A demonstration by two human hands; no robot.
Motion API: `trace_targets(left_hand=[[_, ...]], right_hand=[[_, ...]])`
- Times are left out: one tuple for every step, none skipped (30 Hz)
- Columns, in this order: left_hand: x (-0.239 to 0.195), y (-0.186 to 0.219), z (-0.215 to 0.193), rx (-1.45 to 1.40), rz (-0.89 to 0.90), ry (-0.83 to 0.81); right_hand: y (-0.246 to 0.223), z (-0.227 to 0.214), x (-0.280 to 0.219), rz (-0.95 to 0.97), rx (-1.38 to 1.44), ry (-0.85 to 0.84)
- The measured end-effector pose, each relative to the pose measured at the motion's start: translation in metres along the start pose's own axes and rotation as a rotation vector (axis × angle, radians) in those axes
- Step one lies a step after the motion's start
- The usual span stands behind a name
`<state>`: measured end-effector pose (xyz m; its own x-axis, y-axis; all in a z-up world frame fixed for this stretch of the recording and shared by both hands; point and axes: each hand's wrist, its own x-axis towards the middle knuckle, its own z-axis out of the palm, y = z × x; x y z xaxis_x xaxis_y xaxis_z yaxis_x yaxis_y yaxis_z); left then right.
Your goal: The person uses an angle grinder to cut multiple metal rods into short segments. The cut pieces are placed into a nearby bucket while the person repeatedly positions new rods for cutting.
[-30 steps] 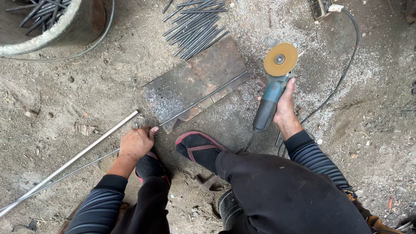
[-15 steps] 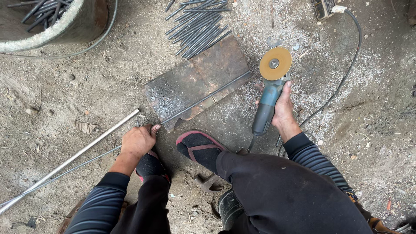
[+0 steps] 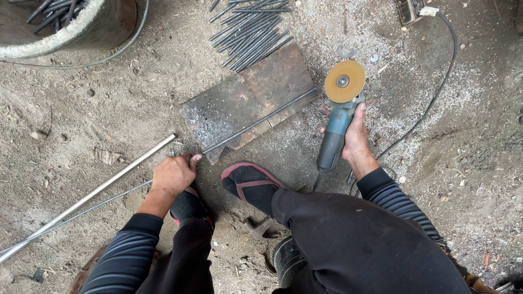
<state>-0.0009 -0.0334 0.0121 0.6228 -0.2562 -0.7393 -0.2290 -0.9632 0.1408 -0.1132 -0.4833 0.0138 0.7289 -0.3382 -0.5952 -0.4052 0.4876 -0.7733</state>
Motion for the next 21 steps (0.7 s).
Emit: trace_targets(left_hand=[[0.000, -0.001, 0.001, -0.003, 0.010, 0.013], [0.000, -0.002, 0.001, 0.001, 0.021, 0.028], [0.001, -0.002, 0.002, 0.004, 0.032, 0.046], [0.001, -0.002, 0.002, 0.007, 0.043, 0.064], [0.002, -0.002, 0.001, 0.005, 0.032, 0.050], [0.003, -0.001, 0.001, 0.003, 0.021, 0.036], [0.002, -0.001, 0.001, 0.001, 0.008, 0.017], [0.000, -0.001, 0.003, -0.003, 0.004, 0.010], [0.001, 0.000, 0.001, -0.008, 0.002, 0.011], [0.003, 0.000, 0.000, -0.013, 0.000, 0.012], [0.002, 0.001, 0.000, -0.014, 0.001, 0.007], [0.002, 0.001, 0.000, -0.016, 0.001, 0.002], [0.001, 0.001, -0.001, -0.015, 0.000, -0.003], [0.002, 0.001, -0.001, -0.014, 0.007, 0.009], [0.002, 0.001, -0.001, -0.013, 0.013, 0.020], [0.002, 0.000, -0.002, -0.013, 0.018, 0.031], [0.000, -0.001, -0.001, -0.017, 0.026, 0.050], [-0.001, -0.002, 0.000, -0.022, 0.033, 0.070], [0.000, -0.002, 0.000, -0.025, 0.046, 0.093], [0.000, -0.003, 0.000, -0.032, 0.033, 0.078], [0.000, -0.003, 0.000, -0.037, 0.028, 0.059]], right_hand=[[0.001, 0.001, -0.001, -0.005, -0.007, -0.010], [0.001, 0.002, -0.002, -0.010, -0.014, -0.020], [0.001, 0.003, -0.002, -0.011, -0.023, -0.018], [0.001, 0.005, -0.003, -0.013, -0.032, -0.016], [0.001, 0.006, -0.003, -0.016, -0.040, -0.012], [0.000, 0.008, -0.004, 0.001, -0.036, -0.016], [0.002, 0.009, -0.006, 0.023, -0.031, -0.019], [0.004, 0.010, -0.008, 0.045, -0.026, -0.022], [0.003, 0.011, -0.007, 0.037, -0.023, -0.031], [0.003, 0.012, -0.006, 0.029, -0.020, -0.040], [0.004, 0.011, -0.008, 0.026, -0.018, -0.047], [0.003, 0.010, -0.008, 0.039, -0.010, -0.041], [0.004, 0.009, -0.008, 0.053, 0.001, -0.037], [0.005, 0.007, -0.009, 0.067, 0.011, -0.032], [0.006, 0.006, -0.009, 0.075, 0.001, -0.016], [0.007, 0.004, -0.010, 0.084, -0.009, 0.001], [0.008, 0.003, -0.011, 0.095, -0.023, 0.012], [0.009, 0.003, -0.011, 0.073, -0.043, -0.007], [0.010, 0.002, -0.012, 0.045, -0.062, -0.022], [0.012, 0.001, -0.012, 0.017, -0.081, -0.037], [0.013, -0.001, -0.013, 0.032, -0.073, -0.016]])
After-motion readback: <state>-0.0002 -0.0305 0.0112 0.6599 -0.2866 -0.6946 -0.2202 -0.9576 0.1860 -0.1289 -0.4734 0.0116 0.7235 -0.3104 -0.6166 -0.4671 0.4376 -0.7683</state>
